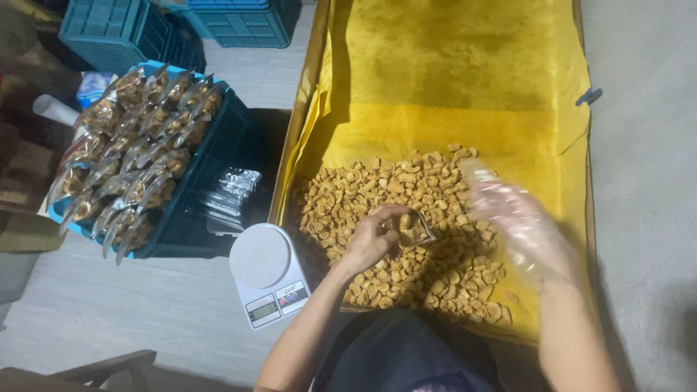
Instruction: The person scoops cashews from a large yellow-lined tray into clear plastic bags, weighs each bag on a digital scale, and places the filled bags into a blue crate. The process is repeated continuously throughout the clip.
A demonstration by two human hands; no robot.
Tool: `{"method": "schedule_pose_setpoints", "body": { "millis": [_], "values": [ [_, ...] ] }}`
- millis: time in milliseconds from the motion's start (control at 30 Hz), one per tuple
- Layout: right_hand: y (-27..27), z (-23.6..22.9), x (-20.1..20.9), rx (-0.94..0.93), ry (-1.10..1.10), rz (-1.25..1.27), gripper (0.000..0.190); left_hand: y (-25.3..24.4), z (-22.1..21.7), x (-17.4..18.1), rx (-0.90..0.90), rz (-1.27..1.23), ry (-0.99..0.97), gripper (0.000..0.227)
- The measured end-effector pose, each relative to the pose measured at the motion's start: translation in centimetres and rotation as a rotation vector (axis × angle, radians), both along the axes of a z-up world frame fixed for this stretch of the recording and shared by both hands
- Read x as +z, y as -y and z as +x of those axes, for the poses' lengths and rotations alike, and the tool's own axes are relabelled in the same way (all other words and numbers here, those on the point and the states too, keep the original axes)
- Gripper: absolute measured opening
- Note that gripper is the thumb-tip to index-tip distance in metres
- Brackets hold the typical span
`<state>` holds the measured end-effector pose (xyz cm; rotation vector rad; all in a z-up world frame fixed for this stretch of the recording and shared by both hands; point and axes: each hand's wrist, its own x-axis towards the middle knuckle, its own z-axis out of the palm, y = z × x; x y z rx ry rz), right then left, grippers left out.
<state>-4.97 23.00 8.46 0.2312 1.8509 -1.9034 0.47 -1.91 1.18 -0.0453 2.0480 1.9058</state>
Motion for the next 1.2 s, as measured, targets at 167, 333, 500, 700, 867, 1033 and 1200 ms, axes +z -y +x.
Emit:
{"method": "schedule_pose_setpoints", "body": {
  "millis": [167,333,500,700,867,1033,1200],
  "values": [
    [-10.0,-1.2,-13.2,-0.125,0.315,0.470,0.073,0.7,1.4,0.7,-0.015,-0.128,0.046,0.056],
    [-14.5,1.4,-23.9,0.288,-0.234,1.258,0.087,1.5,1.0,0.6,-0.059,-0.236,-0.128,0.054],
    [-11.2,4.8,-28.0,-0.031,0.673,0.573,0.052,3.1,1.4,0.8,-0.022,-0.285,-0.134,0.059],
    [-11.7,8.7,-31.0,0.100,0.545,0.313,0.050,2.7,2.2,1.7,0.004,-0.306,-0.118,0.057],
    [-12.5,5.6,-26.1,0.053,0.063,-0.161,0.048,2.8,2.7,1.2,-0.063,-0.399,-0.230,0.056],
    [-5.1,3.6,-13.8,0.177,-0.036,-0.333,0.046,2.8,1.1,-0.5,-0.076,-0.296,-0.175,0.055],
    [2.3,3.9,-4.1,0.282,0.017,-0.462,0.046,2.6,2.0,0.3,-0.045,-0.145,-0.053,0.054]
  ]
}}
